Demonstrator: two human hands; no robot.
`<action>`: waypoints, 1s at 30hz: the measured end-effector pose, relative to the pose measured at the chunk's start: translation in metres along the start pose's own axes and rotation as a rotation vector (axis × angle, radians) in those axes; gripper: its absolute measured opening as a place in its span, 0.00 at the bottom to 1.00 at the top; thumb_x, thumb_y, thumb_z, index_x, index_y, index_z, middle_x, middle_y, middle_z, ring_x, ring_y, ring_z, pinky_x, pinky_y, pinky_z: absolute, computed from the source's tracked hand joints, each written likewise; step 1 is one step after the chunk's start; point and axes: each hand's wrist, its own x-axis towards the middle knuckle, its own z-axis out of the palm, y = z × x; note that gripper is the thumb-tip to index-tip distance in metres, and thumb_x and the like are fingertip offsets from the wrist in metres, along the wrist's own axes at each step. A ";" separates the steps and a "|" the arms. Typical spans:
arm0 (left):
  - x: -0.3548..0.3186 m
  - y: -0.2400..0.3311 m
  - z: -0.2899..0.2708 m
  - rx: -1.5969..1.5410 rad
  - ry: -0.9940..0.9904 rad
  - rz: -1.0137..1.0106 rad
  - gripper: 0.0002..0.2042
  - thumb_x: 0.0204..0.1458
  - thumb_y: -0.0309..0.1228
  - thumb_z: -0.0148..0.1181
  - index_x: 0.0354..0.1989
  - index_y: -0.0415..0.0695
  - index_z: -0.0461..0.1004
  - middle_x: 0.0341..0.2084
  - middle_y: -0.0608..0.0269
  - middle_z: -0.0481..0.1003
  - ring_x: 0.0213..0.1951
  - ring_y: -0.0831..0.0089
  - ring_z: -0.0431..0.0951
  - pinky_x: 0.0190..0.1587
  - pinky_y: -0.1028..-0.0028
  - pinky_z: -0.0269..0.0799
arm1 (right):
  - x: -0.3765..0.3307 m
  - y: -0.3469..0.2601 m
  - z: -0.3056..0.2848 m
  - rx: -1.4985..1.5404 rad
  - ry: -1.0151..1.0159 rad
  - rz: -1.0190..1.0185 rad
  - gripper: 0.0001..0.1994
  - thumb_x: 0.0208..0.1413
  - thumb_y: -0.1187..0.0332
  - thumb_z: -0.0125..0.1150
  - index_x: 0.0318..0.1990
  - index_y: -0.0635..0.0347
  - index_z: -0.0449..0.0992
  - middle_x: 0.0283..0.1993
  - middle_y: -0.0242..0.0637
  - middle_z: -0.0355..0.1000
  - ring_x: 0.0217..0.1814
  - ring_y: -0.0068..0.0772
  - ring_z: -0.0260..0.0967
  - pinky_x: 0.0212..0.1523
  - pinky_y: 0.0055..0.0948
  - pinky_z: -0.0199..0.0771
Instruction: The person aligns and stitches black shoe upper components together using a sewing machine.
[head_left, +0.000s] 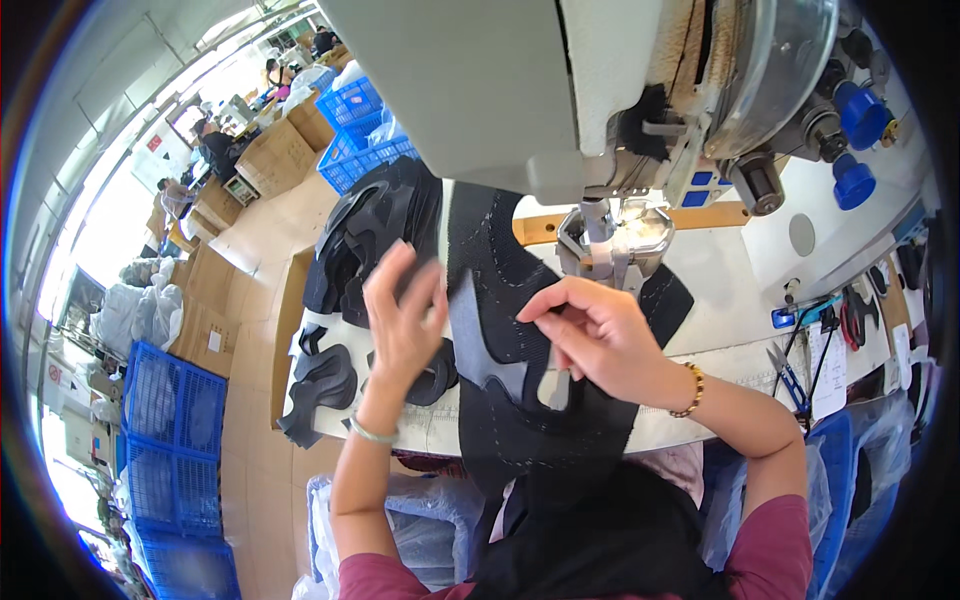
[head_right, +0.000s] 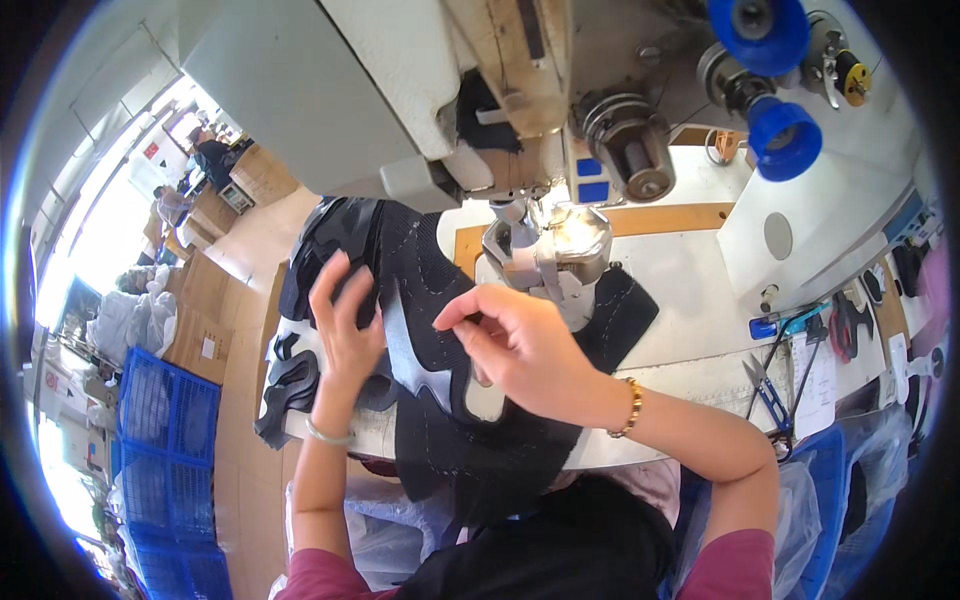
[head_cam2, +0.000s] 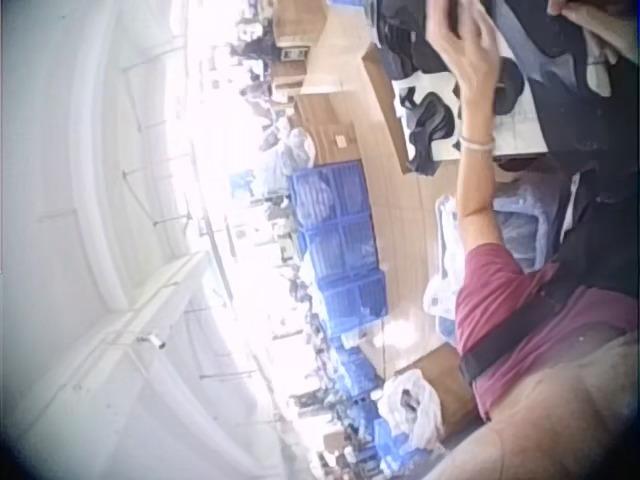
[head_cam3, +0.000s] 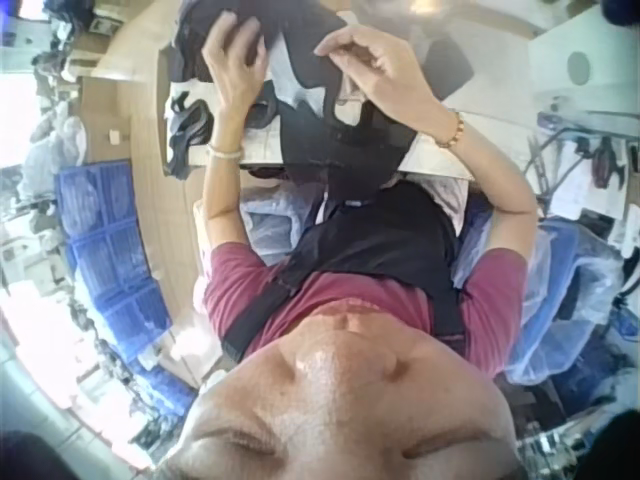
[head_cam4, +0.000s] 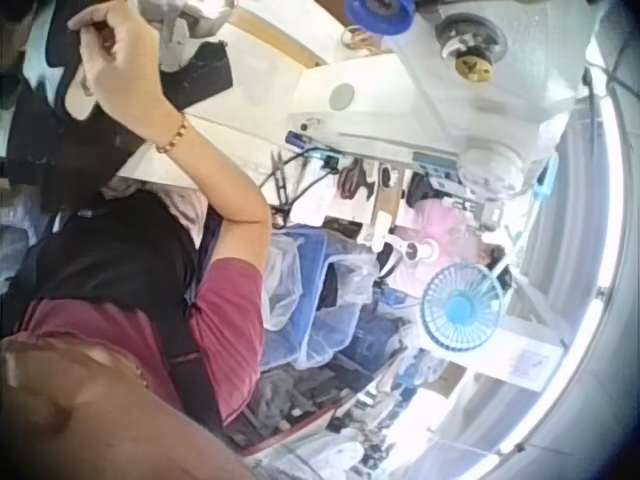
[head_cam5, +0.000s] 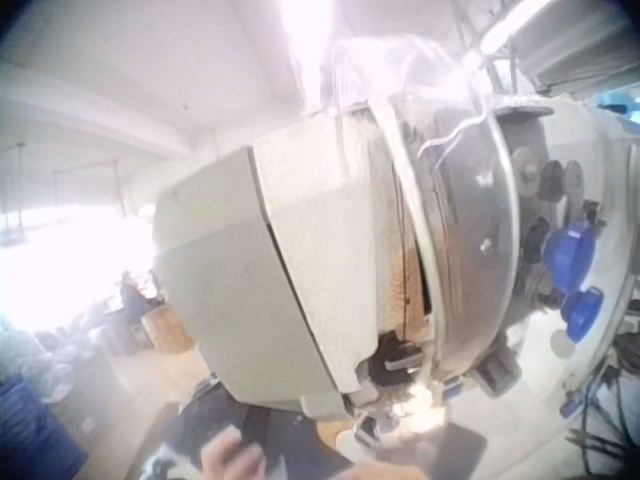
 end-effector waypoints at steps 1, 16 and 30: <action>-0.002 0.011 0.003 -0.041 0.022 0.088 0.15 0.37 0.26 0.68 0.37 0.52 0.78 0.45 0.57 0.65 0.50 0.59 0.67 0.52 0.63 0.63 | 0.000 -0.004 -0.009 0.037 0.007 0.031 0.05 0.57 0.77 0.50 0.39 0.65 0.72 0.23 0.25 0.65 0.20 0.11 0.60 0.21 0.14 0.60; 0.056 0.117 0.027 -0.393 -0.179 0.309 0.26 0.28 0.21 0.63 0.43 0.53 0.79 0.41 0.60 0.69 0.43 0.62 0.72 0.46 0.68 0.72 | -0.037 -0.001 -0.095 0.197 0.378 -0.034 0.03 0.52 0.75 0.53 0.33 0.63 0.72 0.31 0.29 0.69 0.30 0.14 0.65 0.32 0.17 0.67; 0.066 0.110 0.041 -0.426 -0.122 0.363 0.25 0.31 0.22 0.57 0.45 0.50 0.77 0.38 0.61 0.70 0.41 0.64 0.73 0.45 0.67 0.74 | -0.024 0.019 -0.094 0.244 0.360 -0.136 0.08 0.51 0.77 0.61 0.36 0.60 0.68 0.35 0.27 0.65 0.39 0.16 0.64 0.40 0.19 0.65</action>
